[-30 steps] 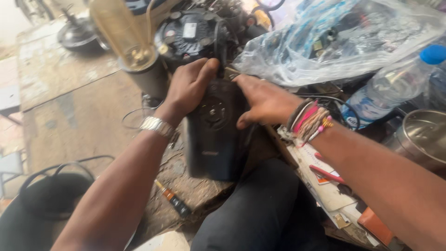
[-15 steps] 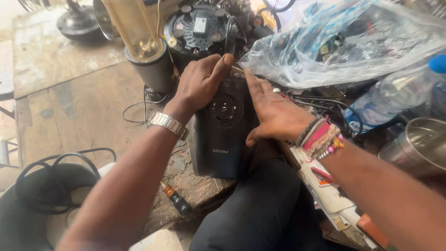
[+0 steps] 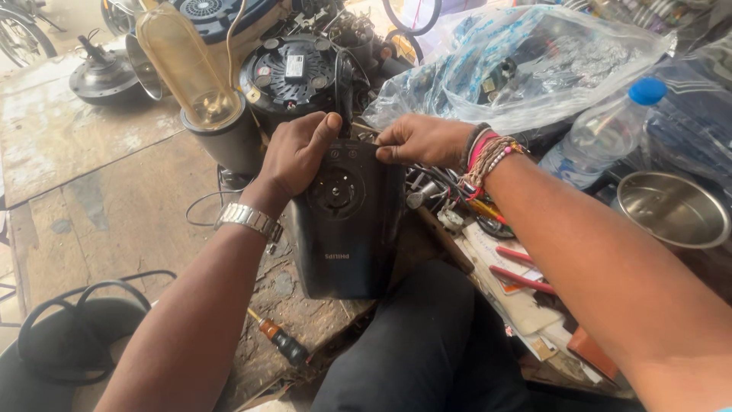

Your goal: The person repairs a mixer grinder by manipulating internal wires and components by hand and using a screwdriver and pliers. They detach and reattach internal wiring and use a screwdriver to secure or loosen parts inside the housing.

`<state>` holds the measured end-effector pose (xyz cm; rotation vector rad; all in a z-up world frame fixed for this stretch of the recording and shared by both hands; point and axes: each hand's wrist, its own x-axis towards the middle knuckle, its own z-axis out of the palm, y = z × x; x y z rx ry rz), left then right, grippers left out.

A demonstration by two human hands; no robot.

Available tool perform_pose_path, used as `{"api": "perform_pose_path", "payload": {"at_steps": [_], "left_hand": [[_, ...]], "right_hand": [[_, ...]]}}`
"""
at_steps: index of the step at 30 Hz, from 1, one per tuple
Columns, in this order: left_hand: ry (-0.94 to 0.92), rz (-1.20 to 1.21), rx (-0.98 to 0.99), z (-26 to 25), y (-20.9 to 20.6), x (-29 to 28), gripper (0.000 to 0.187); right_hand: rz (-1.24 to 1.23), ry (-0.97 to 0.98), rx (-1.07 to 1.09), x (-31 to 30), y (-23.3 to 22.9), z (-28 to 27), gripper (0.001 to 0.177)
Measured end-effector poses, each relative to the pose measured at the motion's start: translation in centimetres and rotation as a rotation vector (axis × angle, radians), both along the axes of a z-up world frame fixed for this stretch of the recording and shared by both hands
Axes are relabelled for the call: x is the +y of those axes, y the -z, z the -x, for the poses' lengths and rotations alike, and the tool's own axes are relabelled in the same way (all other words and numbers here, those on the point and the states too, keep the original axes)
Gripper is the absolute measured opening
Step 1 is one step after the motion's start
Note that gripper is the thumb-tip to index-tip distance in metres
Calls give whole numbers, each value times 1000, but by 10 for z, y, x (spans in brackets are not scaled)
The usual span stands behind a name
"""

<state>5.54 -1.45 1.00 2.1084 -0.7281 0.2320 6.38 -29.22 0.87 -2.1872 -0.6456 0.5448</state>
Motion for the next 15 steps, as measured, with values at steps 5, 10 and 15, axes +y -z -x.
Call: {"api": "perform_pose_path", "payload": {"at_steps": [5,10,15], "left_hand": [[-17,120,-75,-2,4,-5,71],[-71,485,295,-15,26,-10,79],[-133,497,287,-6,23,0,78]], "right_hand": [[-12,-51,-260,3,17,-16,34],[93,-167,-99,-5,-1,17,54],[28,-14,-136,6,-19,52,44]]}}
